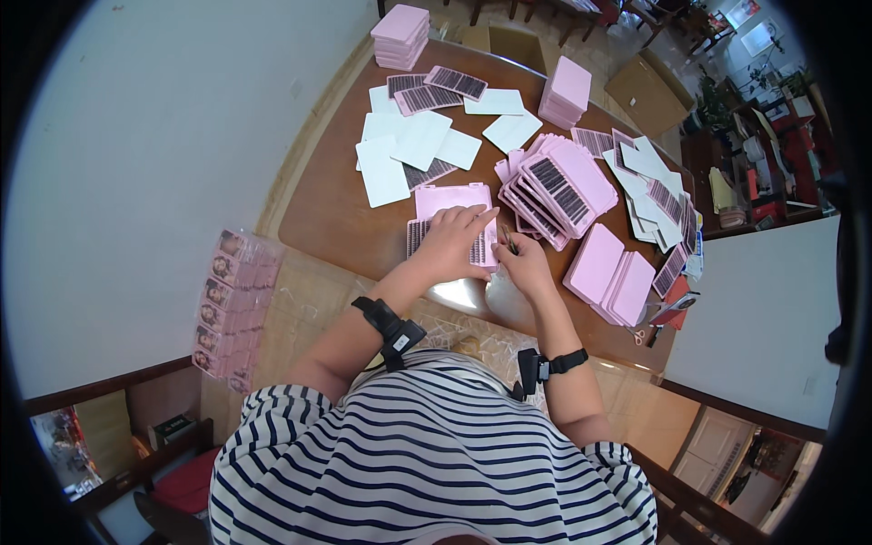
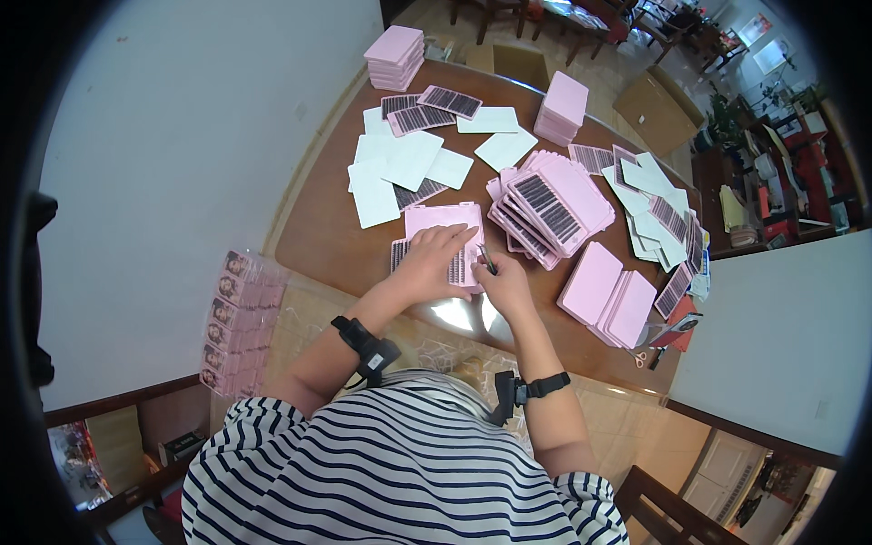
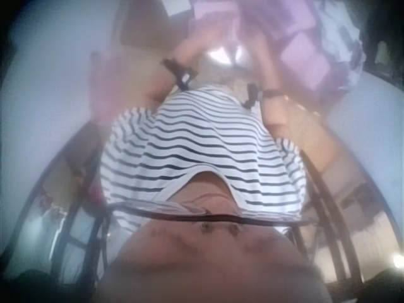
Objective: The person repeatedly picks up pink and white paper sheets, places them into pink paper packs, and stacks the completed packs on the table. The process is continuous and repetitive, with the person handling the items one at a time.
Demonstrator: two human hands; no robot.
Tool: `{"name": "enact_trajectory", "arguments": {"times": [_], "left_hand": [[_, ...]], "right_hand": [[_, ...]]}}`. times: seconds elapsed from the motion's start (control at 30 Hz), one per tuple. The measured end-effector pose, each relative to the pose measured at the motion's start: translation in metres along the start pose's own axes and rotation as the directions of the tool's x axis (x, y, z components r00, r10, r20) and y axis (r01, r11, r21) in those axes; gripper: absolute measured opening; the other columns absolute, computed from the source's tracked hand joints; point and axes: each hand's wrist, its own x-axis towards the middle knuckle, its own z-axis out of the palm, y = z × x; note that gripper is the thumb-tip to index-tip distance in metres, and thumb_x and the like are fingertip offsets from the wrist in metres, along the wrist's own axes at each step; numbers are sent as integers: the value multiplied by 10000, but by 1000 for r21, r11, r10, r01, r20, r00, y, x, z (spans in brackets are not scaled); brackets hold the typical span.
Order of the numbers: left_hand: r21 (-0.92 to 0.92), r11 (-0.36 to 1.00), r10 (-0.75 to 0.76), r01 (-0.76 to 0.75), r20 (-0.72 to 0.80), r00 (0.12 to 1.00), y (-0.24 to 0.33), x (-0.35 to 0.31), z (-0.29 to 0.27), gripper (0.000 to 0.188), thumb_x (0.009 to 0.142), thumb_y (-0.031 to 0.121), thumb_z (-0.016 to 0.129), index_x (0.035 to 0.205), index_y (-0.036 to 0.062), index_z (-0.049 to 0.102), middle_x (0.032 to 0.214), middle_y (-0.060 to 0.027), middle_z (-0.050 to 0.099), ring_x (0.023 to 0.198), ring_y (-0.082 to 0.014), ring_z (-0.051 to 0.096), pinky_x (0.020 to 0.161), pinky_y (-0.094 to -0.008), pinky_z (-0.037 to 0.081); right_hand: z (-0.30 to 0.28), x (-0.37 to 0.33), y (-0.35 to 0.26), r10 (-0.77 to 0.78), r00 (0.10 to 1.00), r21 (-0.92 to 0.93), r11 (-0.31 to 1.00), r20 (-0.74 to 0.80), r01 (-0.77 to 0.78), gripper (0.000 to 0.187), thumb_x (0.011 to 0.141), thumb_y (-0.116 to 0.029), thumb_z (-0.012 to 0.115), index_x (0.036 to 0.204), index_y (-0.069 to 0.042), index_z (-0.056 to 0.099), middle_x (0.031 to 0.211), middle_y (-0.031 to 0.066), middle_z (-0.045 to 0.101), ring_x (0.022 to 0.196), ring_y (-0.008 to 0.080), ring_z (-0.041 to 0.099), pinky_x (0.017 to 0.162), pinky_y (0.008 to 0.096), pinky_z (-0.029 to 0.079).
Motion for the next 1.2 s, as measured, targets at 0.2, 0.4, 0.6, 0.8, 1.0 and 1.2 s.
{"name": "enact_trajectory", "arguments": {"times": [0.2,0.4,0.6,0.8,1.0,1.2], "left_hand": [[-61,998,-32,32,9,999,-4,1,1,1121,564,416,925,1519,148,402,1450,-147,485,1319,-370,440,1116,-491,296],[-68,996,-54,57,50,997,-2,4,-2,1129,565,428,924,1520,139,397,1485,-148,466,1352,-363,429,1133,-519,292],[-41,999,-30,26,-90,995,-17,-6,4,1087,602,458,907,1503,95,419,1514,-189,436,1396,-401,397,1171,-521,288],[-466,764,-573,446,-172,801,-81,-30,30,695,812,293,815,1376,5,529,1266,-197,623,1191,-352,592,1032,-407,473],[-920,-77,-853,383,260,453,-122,-57,34,290,978,225,664,1220,71,617,1019,-25,675,844,-110,638,728,-243,507],[-933,-257,-860,251,339,382,-121,-58,29,206,968,236,669,1131,115,633,938,1,664,715,-88,606,628,-222,469]], "right_hand": [[5,11,4,1,1000,-5,1000,-2,-1,242,872,-205,700,936,29,704,743,94,673,690,143,591,667,341,479],[5,15,5,-24,999,25,999,34,23,280,878,-234,714,970,30,715,776,113,698,719,162,622,702,356,498],[-2,18,14,-71,989,-224,974,-129,41,228,886,-223,698,987,-21,730,755,150,675,694,236,640,704,372,500],[-10,28,30,-64,985,-126,991,-160,44,198,899,-198,696,965,-15,729,673,102,614,625,196,559,646,366,463],[-9,34,28,1,995,-56,998,-99,-6,190,925,-162,696,1009,4,732,724,-10,620,652,82,525,623,271,435],[-2,32,25,36,996,66,997,-84,-30,223,894,-182,710,1000,12,734,710,10,611,665,94,521,659,294,442]]}}
